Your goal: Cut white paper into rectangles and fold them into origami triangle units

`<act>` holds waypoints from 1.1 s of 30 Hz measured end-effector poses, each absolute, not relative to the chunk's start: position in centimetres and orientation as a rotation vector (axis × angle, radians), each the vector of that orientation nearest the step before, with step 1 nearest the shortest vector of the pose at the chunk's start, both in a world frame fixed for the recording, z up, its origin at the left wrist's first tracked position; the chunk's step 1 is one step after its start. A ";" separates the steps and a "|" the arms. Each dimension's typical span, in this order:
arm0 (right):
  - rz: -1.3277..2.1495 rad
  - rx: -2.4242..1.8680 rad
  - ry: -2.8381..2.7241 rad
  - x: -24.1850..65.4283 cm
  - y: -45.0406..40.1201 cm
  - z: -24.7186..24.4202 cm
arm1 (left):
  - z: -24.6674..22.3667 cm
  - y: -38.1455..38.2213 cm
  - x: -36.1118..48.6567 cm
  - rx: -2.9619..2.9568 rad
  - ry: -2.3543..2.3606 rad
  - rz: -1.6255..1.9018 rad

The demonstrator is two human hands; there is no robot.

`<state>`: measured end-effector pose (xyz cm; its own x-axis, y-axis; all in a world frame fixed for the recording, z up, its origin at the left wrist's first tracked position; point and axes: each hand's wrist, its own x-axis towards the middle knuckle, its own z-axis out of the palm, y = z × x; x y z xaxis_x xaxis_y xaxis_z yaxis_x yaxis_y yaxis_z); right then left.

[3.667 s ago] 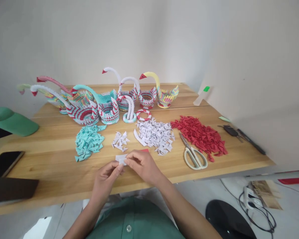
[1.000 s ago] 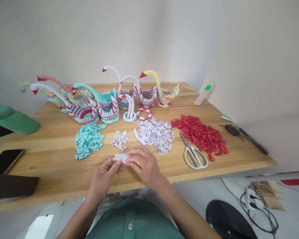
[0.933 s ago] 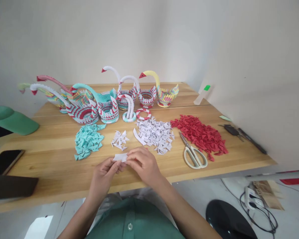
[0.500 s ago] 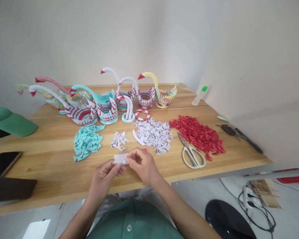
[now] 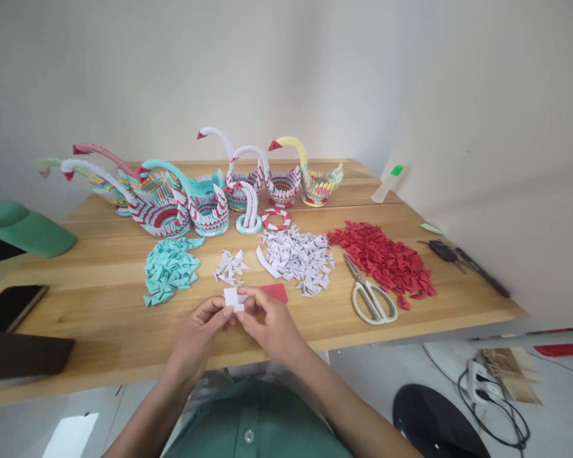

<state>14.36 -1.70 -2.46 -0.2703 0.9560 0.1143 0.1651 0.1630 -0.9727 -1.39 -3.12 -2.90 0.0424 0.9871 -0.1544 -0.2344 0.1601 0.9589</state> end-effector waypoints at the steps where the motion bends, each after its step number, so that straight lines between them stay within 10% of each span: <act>1: 1.243 -1.108 -1.626 14.6 -1.6 -2.3 | -2.8 -3.0 -1.7 0.992 1.090 1.116; 33: 0.008 -0.527 -2.349 17.3 0.7 -1.9 | -2.3 -2.2 -2.6 0.999 1.110 0.976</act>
